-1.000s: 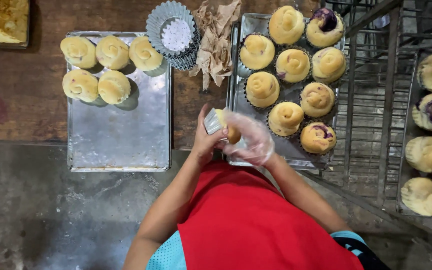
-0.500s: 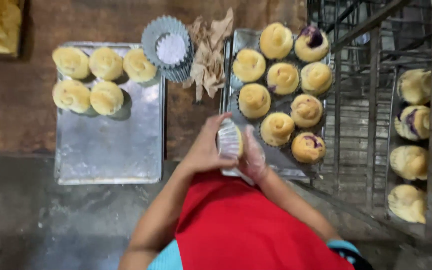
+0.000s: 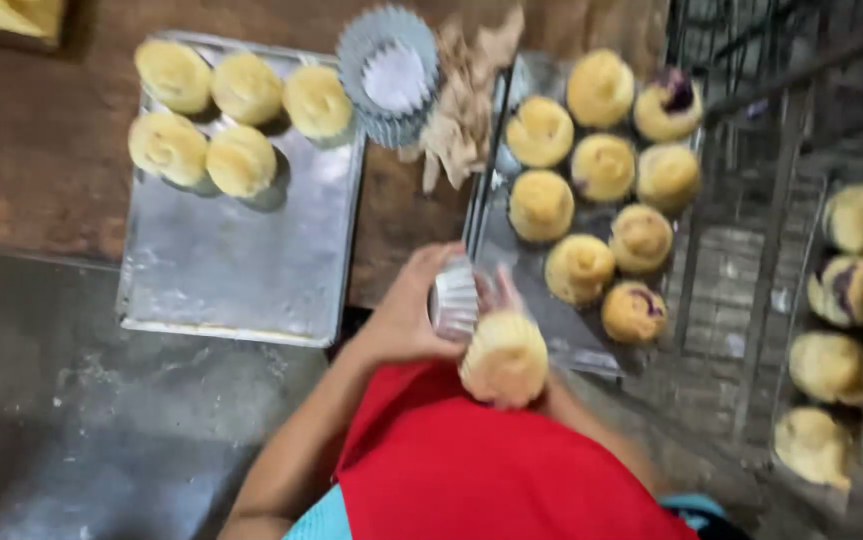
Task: The person carries a tray of buns to a rack and then transfers individual buns into metal molds on a different tray by hand. They continue arranging the buns into molds and moving them between trays before returning the filled molds to the rack.
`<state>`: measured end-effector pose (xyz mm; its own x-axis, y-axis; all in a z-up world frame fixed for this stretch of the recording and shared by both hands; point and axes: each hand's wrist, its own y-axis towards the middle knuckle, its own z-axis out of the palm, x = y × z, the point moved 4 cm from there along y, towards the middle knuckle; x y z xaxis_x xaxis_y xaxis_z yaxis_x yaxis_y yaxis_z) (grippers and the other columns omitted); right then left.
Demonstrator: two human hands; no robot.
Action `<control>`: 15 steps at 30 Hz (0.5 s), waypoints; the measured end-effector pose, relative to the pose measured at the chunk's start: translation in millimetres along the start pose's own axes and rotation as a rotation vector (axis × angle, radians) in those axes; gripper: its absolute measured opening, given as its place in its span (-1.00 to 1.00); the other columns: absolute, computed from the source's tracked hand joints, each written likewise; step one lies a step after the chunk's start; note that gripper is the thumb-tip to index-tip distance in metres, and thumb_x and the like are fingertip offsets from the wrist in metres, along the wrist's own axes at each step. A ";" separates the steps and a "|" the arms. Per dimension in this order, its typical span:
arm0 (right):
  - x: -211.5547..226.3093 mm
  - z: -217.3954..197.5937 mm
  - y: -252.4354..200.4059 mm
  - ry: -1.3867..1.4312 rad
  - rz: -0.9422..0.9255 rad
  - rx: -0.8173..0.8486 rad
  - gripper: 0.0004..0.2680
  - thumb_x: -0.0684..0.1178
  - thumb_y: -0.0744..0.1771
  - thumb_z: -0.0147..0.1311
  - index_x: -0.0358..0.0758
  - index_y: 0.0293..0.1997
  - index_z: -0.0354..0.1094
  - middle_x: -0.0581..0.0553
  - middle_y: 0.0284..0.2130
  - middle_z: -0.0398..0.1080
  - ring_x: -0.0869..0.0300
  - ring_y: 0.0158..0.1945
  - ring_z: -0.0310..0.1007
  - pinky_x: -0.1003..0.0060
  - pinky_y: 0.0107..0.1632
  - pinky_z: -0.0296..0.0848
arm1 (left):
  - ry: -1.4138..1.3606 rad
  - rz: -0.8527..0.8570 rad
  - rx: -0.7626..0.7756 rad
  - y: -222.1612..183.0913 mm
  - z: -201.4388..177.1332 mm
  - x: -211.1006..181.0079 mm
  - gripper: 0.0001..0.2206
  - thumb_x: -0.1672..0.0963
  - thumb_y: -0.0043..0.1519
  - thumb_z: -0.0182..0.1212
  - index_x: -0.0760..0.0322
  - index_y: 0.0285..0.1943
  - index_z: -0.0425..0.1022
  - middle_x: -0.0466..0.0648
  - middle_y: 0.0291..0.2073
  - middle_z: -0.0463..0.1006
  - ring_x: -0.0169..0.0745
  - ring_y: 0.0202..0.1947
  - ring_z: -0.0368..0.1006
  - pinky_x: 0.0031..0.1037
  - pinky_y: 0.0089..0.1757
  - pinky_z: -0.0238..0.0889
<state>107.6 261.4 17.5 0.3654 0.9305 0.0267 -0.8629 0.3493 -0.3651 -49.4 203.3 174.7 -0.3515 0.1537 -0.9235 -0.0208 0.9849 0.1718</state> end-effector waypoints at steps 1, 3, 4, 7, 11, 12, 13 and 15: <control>-13.1 -2.4 -11.8 -0.015 -0.036 -0.133 -0.50 0.47 0.41 -0.18 -0.06 0.35 0.19 -0.22 0.23 0.34 -0.12 0.25 0.38 -0.14 0.29 0.35 | 0.020 -0.061 0.008 -5.8 -3.9 -0.9 0.00 0.02 -0.23 0.63 0.30 0.47 0.20 0.20 0.31 0.30 0.19 0.36 0.25 -0.19 0.31 0.12; -35.2 2.0 -21.4 -0.009 -0.025 -0.212 -0.49 0.47 0.39 -0.15 -0.08 0.35 0.16 -0.25 0.23 0.33 -0.13 0.23 0.38 -0.14 0.27 0.35 | 0.062 -0.179 0.033 -18.7 -14.9 -2.2 0.02 0.01 -0.26 0.64 0.28 0.47 0.21 0.25 0.32 0.25 0.26 0.34 0.20 -0.16 0.27 0.10; -44.0 8.1 -23.1 0.014 0.020 -0.159 -0.46 0.47 0.39 -0.14 -0.12 0.38 0.15 -0.28 0.24 0.33 -0.14 0.22 0.38 -0.14 0.26 0.35 | 0.067 -0.176 0.010 -21.5 -22.6 -3.0 0.02 0.01 -0.26 0.63 0.28 0.47 0.21 0.25 0.33 0.25 0.26 0.34 0.20 -0.15 0.27 0.11; -51.5 33.7 -19.6 0.071 0.126 0.019 -0.38 0.48 0.38 -0.09 -0.26 0.45 0.14 -0.36 0.26 0.31 -0.18 0.20 0.37 -0.13 0.23 0.36 | 0.082 -0.146 -0.038 -16.6 -54.1 0.9 0.03 0.02 -0.26 0.63 0.28 0.48 0.19 0.26 0.32 0.25 0.25 0.35 0.21 -0.15 0.28 0.11; -42.6 70.7 7.2 0.082 0.142 0.120 -0.39 0.49 0.39 -0.04 -0.24 0.44 0.15 -0.40 0.26 0.31 -0.28 0.21 0.36 -0.20 0.17 0.39 | -0.039 -0.236 -0.104 -26.6 -106.0 35.1 0.04 0.01 -0.22 0.62 0.25 0.51 0.13 0.18 0.29 0.30 0.11 0.31 0.28 -0.21 0.28 0.17; -49.5 79.9 17.7 0.108 0.113 0.084 -0.41 0.48 0.36 -0.05 -0.18 0.40 0.16 -0.37 0.24 0.32 -0.26 0.21 0.38 -0.20 0.16 0.41 | -0.103 -0.285 -0.121 -35.0 -117.3 49.1 0.04 0.00 -0.19 0.61 0.24 0.53 0.10 0.15 0.29 0.32 0.05 0.30 0.31 -0.24 0.27 0.20; -53.5 91.3 31.3 0.125 0.076 0.054 -0.43 0.47 0.32 -0.05 -0.13 0.37 0.18 -0.35 0.23 0.34 -0.24 0.20 0.40 -0.20 0.15 0.42 | -0.180 -0.279 -0.152 -39.8 -128.7 62.7 0.04 0.00 -0.18 0.63 0.25 0.53 0.10 0.15 0.32 0.33 0.04 0.32 0.30 -0.25 0.28 0.18; -51.5 111.3 62.6 0.123 0.028 -0.019 -0.45 0.45 0.31 -0.06 -0.08 0.34 0.20 -0.31 0.20 0.37 -0.22 0.20 0.44 -0.20 0.15 0.44 | -0.338 -0.270 -0.213 -52.6 -148.5 91.2 0.03 0.02 -0.16 0.65 0.26 0.53 0.11 0.13 0.37 0.34 0.02 0.36 0.27 -0.27 0.30 0.14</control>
<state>-4.1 247.7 96.8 0.3824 0.9188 -0.0976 -0.8670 0.3204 -0.3816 -219.4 153.6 132.3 0.0162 -0.0536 -0.9984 -0.2733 0.9603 -0.0560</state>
